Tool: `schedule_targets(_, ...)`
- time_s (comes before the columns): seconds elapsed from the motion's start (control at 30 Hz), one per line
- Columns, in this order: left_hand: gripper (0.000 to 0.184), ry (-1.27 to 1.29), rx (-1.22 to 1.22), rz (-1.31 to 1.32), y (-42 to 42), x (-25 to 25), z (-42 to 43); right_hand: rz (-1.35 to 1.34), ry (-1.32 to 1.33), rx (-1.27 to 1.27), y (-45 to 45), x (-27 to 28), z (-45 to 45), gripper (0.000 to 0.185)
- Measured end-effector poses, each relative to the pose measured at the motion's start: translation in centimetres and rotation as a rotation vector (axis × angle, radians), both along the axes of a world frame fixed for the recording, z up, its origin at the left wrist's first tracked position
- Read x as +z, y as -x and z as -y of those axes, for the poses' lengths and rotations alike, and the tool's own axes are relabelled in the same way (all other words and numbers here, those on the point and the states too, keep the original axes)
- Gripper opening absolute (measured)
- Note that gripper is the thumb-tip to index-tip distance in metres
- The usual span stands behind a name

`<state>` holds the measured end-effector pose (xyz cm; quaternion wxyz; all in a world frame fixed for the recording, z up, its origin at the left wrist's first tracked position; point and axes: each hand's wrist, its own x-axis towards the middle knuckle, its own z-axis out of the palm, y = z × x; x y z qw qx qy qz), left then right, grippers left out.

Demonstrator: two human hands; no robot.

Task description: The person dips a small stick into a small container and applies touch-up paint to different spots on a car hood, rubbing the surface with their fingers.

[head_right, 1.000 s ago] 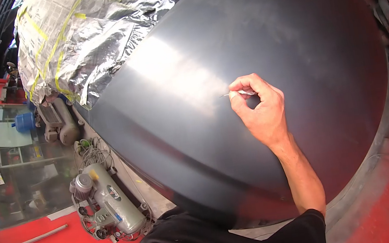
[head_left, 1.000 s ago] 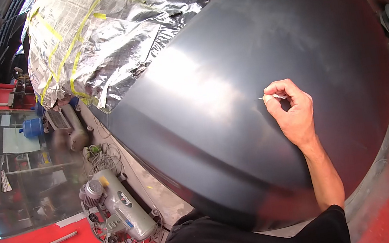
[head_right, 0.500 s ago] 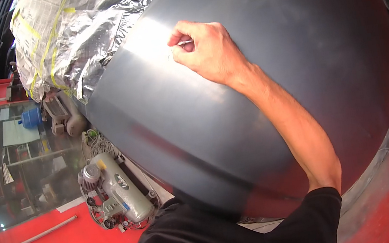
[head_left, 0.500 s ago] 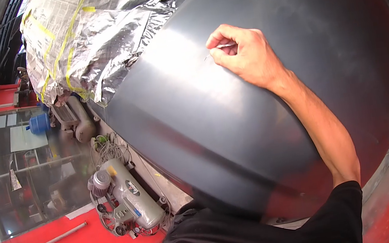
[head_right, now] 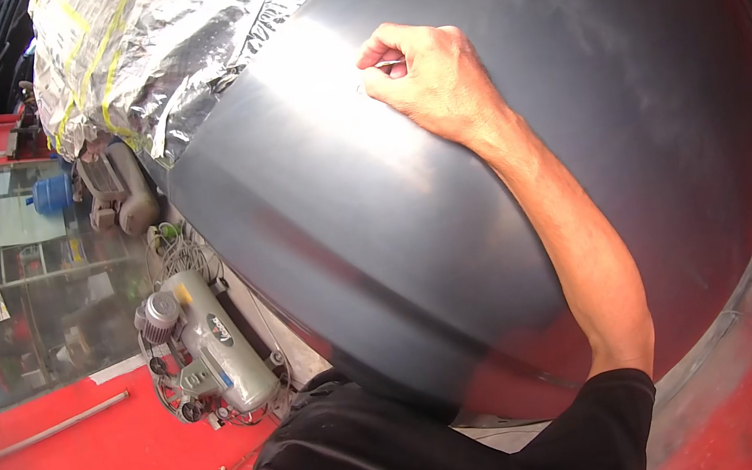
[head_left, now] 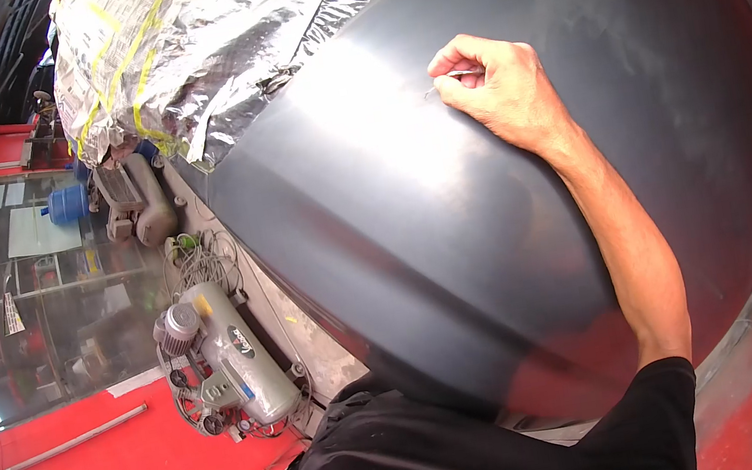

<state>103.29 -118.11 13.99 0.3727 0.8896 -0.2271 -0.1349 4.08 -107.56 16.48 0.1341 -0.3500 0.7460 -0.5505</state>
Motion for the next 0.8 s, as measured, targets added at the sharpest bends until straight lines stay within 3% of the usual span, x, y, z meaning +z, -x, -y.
schedule_targets(0.8, 0.049, -0.004, 0.02, 0.052, 2.3, 0.3, -1.0, -0.059, -0.058, -0.005, -0.2, 0.3, 0.2, 0.026)
